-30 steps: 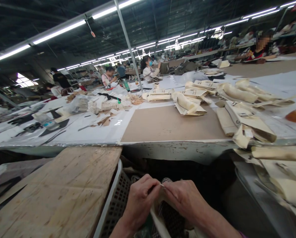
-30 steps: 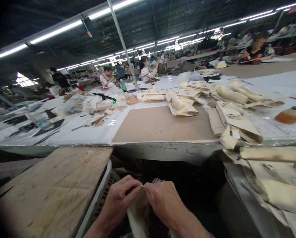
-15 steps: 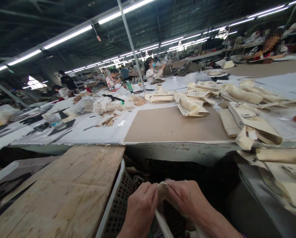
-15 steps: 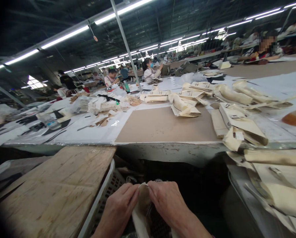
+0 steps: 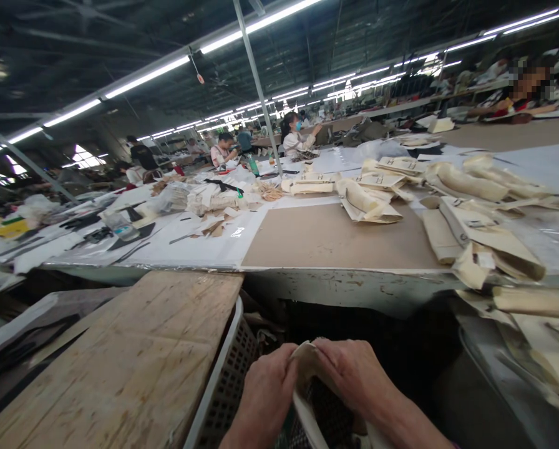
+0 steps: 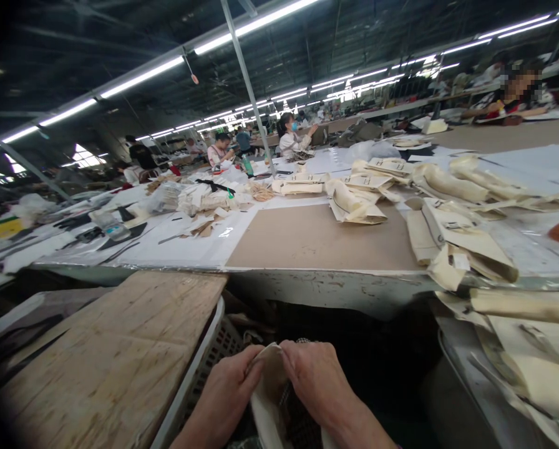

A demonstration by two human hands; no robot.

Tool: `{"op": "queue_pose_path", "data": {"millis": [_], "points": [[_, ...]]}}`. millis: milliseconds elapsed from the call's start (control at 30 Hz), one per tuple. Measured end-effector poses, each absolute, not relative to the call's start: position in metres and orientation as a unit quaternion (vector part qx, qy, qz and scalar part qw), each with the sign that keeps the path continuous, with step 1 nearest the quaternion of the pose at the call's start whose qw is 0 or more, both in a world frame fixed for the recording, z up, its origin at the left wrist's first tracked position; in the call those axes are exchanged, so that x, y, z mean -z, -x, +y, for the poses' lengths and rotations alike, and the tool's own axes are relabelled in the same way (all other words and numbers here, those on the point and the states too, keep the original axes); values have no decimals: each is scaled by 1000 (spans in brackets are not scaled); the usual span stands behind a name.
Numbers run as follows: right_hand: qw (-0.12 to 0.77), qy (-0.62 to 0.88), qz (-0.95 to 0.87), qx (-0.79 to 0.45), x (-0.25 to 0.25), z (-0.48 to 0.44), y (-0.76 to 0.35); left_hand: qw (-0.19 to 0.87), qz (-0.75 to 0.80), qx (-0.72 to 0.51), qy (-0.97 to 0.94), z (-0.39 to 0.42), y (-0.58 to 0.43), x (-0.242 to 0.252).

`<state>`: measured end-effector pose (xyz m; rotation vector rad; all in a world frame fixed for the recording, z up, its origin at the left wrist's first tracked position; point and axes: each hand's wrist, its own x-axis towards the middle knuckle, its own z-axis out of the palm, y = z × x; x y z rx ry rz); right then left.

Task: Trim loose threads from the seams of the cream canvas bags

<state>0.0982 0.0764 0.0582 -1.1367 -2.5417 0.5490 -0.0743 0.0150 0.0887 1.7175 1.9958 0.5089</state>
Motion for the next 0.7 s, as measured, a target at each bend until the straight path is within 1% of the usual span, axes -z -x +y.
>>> {"op": "queue_pose_path", "data": {"millis": [100,233,367,500,567,633,667,700], "points": [[146,393,-888,-190,-56,72,-98,175,738,-135,-638,12,72,-86],[141,395,-887,-195,-56,67,-99,165,742,-138,-636,9,72,-83],[124,409,-881,-204,-55,57,-95,189,730,-167,-635,2,74,-86],[119,421,-871,-224,-49,54,-101,250,689,-208,-647,-7,69,-99],[135,431,-861,-234,-50,59,-117,332,647,-282,-626,-10,68,-105],[166,432,-849,-255,-56,65,-142,418,604,-403,-546,-12,74,-107],[184,428,-842,-271,-61,68,-157,436,594,-460,-495,-12,80,-107],[201,423,-837,-284,-65,68,-173,433,597,-503,-451,-13,86,-105]]}}
